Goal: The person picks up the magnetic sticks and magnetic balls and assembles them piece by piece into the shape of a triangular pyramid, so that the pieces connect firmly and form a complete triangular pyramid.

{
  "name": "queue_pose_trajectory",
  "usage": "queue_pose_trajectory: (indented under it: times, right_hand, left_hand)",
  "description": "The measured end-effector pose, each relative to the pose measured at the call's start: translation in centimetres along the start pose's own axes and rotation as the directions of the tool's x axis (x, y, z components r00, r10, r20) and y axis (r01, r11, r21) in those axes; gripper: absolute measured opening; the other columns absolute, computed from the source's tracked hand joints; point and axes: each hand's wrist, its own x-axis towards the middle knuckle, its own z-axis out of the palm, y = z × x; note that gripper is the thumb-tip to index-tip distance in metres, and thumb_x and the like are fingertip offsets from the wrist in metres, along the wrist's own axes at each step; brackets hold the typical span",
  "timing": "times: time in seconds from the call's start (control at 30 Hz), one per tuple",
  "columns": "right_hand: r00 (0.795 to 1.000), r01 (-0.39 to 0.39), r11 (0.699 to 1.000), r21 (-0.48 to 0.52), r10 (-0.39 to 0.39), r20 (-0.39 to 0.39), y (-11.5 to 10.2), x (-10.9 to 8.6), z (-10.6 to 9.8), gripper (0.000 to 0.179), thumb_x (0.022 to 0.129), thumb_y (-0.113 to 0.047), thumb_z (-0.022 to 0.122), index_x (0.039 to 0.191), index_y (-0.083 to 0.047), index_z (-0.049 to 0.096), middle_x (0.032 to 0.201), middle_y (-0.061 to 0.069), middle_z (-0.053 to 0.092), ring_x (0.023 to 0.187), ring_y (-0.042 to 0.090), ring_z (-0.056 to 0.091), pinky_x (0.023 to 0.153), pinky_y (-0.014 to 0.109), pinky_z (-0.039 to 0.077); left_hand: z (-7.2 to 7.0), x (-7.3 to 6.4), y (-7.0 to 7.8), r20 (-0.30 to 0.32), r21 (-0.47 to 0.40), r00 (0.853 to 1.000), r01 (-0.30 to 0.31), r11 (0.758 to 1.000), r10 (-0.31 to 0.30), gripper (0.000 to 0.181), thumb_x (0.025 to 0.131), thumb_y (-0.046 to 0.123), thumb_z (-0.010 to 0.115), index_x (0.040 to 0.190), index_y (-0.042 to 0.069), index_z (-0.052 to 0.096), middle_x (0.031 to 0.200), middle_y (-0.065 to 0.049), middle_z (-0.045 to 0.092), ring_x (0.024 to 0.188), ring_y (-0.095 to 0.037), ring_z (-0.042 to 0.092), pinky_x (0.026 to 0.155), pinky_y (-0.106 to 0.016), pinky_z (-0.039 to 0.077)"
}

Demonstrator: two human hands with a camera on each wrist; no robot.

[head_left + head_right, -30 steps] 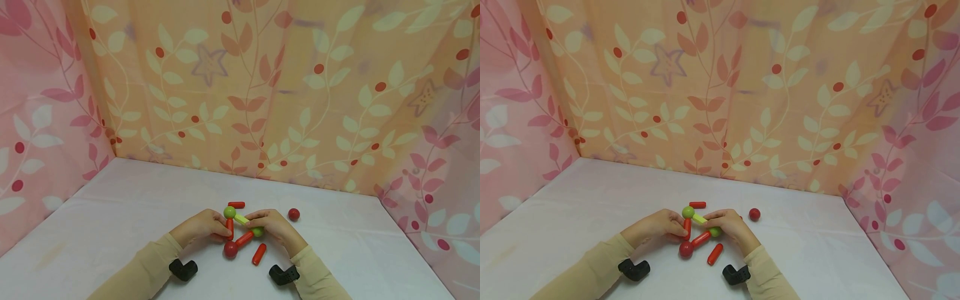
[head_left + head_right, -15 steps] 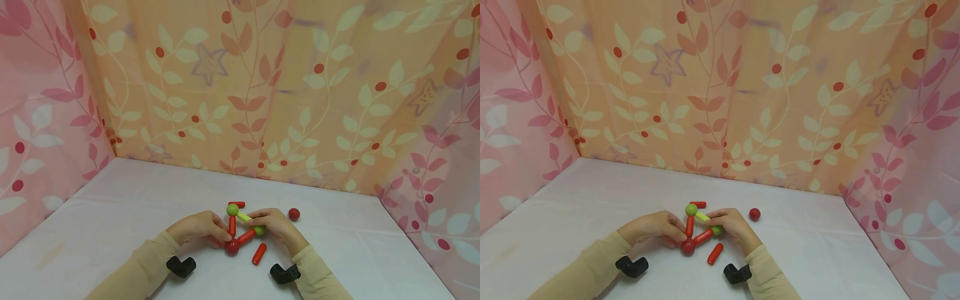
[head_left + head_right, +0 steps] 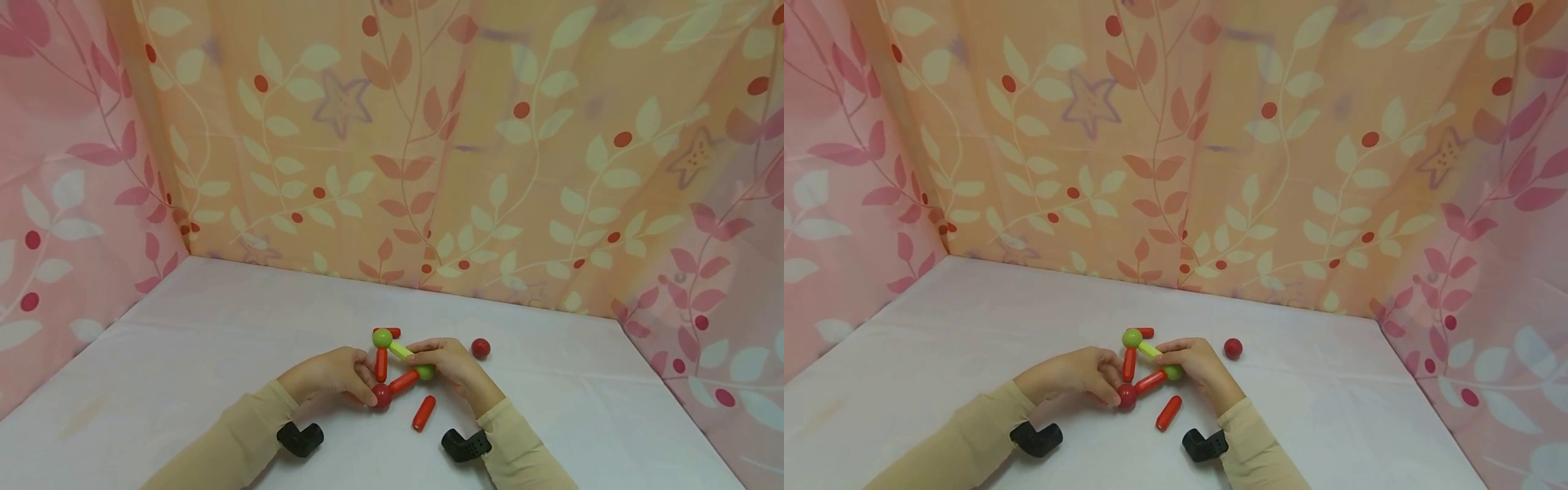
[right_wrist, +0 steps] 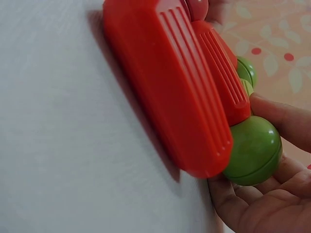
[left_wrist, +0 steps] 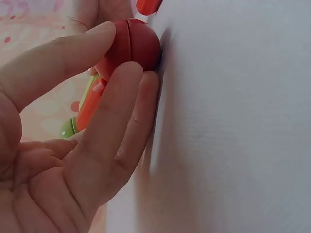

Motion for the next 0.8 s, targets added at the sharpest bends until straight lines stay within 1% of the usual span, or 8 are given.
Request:
queue_pose_trajectory:
  times: [0.1,0.27,0.5,0.67,0.8]
  right_hand:
    - [1.0,-0.002,1.0,0.002,0.002,0.002,-0.06,0.05,-0.03,0.024,0.085,-0.015,0.075,0.108,-0.006,0.077,0.111,0.006,0.071,0.105,0.023,0.056,0.086,0.032,0.047]
    - [1.0,0.002,1.0,-0.005,-0.002,0.009,-0.15,0.04,-0.1,0.025,0.085,-0.015,0.075,0.108,-0.006,0.077,0.112,0.006,0.071,0.105,0.022,0.056,0.085,0.03,0.047]
    - [1.0,0.021,1.0,-0.012,-0.021,0.002,-0.14,-0.14,-0.08,0.026,0.084,-0.014,0.076,0.108,-0.004,0.076,0.112,0.006,0.071,0.104,0.022,0.056,0.086,0.031,0.048]
    - [1.0,0.014,1.0,-0.015,-0.014,0.001,-0.1,-0.12,-0.07,0.026,0.084,-0.015,0.076,0.108,-0.005,0.076,0.113,0.006,0.071,0.105,0.022,0.056,0.086,0.031,0.048]
    - [1.0,0.005,1.0,-0.016,-0.005,0.011,-0.06,-0.01,-0.12,0.025,0.085,-0.017,0.075,0.108,-0.006,0.077,0.112,0.006,0.071,0.105,0.021,0.056,0.084,0.029,0.048]
  left_hand:
    - [0.04,0.02,0.09,-0.011,-0.002,1.0,0.004,1.0,-0.004,0.04,0.076,0.002,0.083,0.11,0.004,0.062,0.087,-0.004,0.07,0.079,-0.015,0.064,0.075,-0.029,0.058]
    - [-0.01,0.01,0.1,-0.015,-0.02,1.0,0.019,1.0,-0.019,0.043,0.075,0.001,0.083,0.112,0.003,0.06,0.087,-0.005,0.068,0.077,-0.015,0.064,0.072,-0.028,0.058]
    - [-0.05,0.0,0.25,0.004,-0.034,1.0,0.0,0.999,0.0,0.044,0.077,-0.002,0.08,0.114,0.002,0.057,0.089,-0.005,0.067,0.077,-0.015,0.063,0.07,-0.03,0.059]
    - [-0.06,-0.04,0.18,-0.013,-0.018,1.0,0.001,1.0,-0.002,0.045,0.077,0.0,0.08,0.116,0.002,0.058,0.092,-0.006,0.066,0.079,-0.017,0.064,0.073,-0.031,0.059]
    - [-0.43,0.09,-0.22,-0.03,0.001,1.0,-0.003,1.0,0.003,0.044,0.078,0.002,0.079,0.117,0.003,0.06,0.094,-0.005,0.069,0.081,-0.017,0.066,0.076,-0.031,0.058]
